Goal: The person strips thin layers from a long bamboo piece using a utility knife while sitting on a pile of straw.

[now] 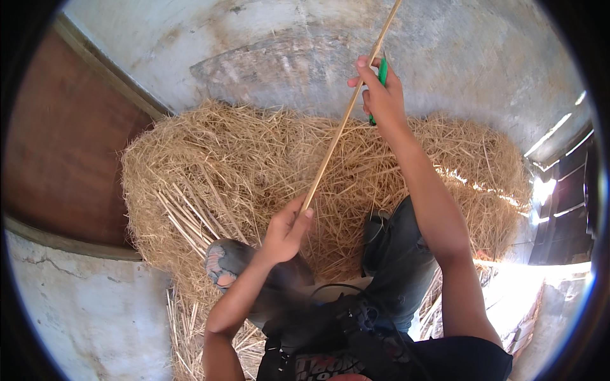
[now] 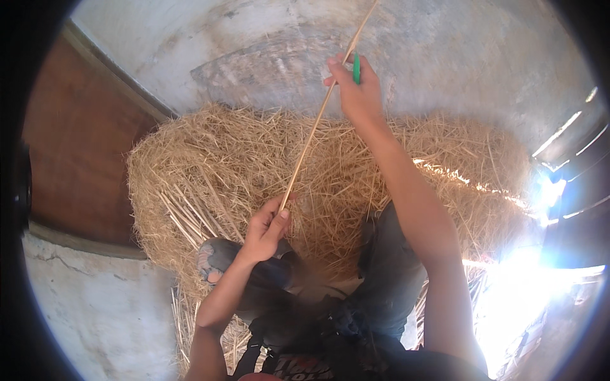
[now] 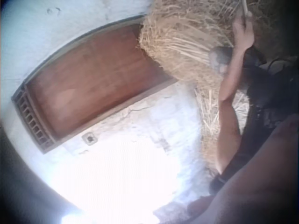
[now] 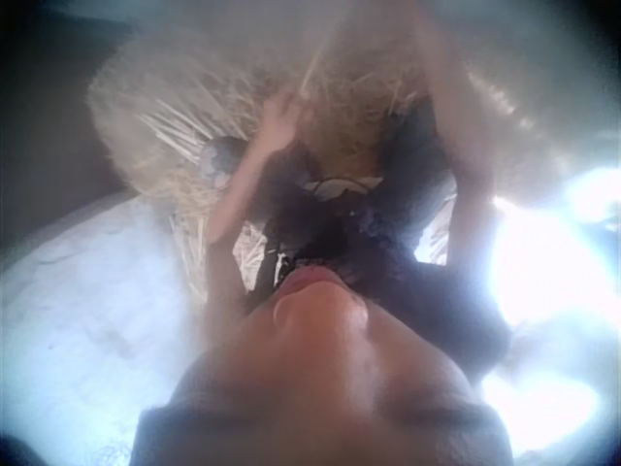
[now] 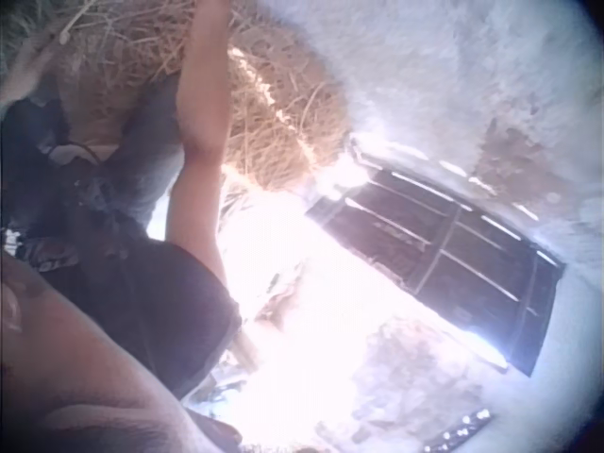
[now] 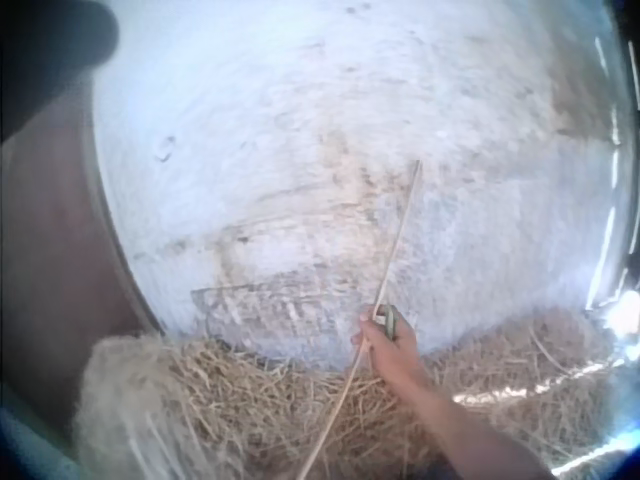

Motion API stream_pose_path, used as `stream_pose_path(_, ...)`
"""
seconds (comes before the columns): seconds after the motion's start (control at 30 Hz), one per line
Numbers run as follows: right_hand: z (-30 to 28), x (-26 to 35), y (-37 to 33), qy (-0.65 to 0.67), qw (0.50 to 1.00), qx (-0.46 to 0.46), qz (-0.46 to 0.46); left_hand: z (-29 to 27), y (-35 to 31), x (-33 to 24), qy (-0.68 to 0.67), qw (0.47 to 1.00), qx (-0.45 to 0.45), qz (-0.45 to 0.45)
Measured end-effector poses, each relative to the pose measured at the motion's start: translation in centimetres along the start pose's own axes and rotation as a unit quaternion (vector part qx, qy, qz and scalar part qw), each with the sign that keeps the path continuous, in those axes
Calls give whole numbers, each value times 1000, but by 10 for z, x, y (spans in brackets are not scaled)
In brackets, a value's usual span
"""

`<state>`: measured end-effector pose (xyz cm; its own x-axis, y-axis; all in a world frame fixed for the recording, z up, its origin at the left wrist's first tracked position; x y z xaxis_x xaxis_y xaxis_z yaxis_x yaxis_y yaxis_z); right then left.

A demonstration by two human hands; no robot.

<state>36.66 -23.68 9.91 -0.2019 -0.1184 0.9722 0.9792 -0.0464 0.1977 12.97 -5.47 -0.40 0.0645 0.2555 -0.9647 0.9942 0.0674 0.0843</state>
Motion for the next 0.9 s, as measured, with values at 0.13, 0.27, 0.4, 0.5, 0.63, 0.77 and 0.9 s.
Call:
stream_pose_path(0.13, 27, -6, -29, -4, 988, 138, -65, -15, 13, -4, -105, 994, -27, 22)
stream_pose_path(0.27, 76, -22, -82, -271, 911, 288, -119, -34, 11, 9, -141, 980, -140, 21)
stream_pose_path(0.4, 112, -40, -130, -354, 839, 356, -212, -41, 7, 20, -124, 969, -211, 7)
stream_pose_path(0.5, 132, -58, -151, -377, 809, 389, -228, -43, -2, 24, -67, 969, -239, 5)
stream_pose_path(0.63, 145, -66, -164, -394, 785, 420, -228, -45, -19, 33, -44, 960, -276, -36)
stream_pose_path(0.77, 150, -70, -172, -426, 756, 421, -264, -56, -26, 43, -7, 948, -317, -11)
stream_pose_path(0.9, 153, -72, -181, -437, 746, 421, -275, -63, -35, 53, 44, 946, -320, -31)
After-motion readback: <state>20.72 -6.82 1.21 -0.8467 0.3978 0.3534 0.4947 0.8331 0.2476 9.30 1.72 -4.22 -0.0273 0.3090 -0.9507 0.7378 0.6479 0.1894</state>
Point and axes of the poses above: each hand's wrist, its own y-axis towards the middle knuckle, its own z-axis out of the palm, x = y × z, the point moved 8 cm from there along y, towards the middle knuckle, and after that the axes turned 7 degrees about -x, right-handed, at the moved point
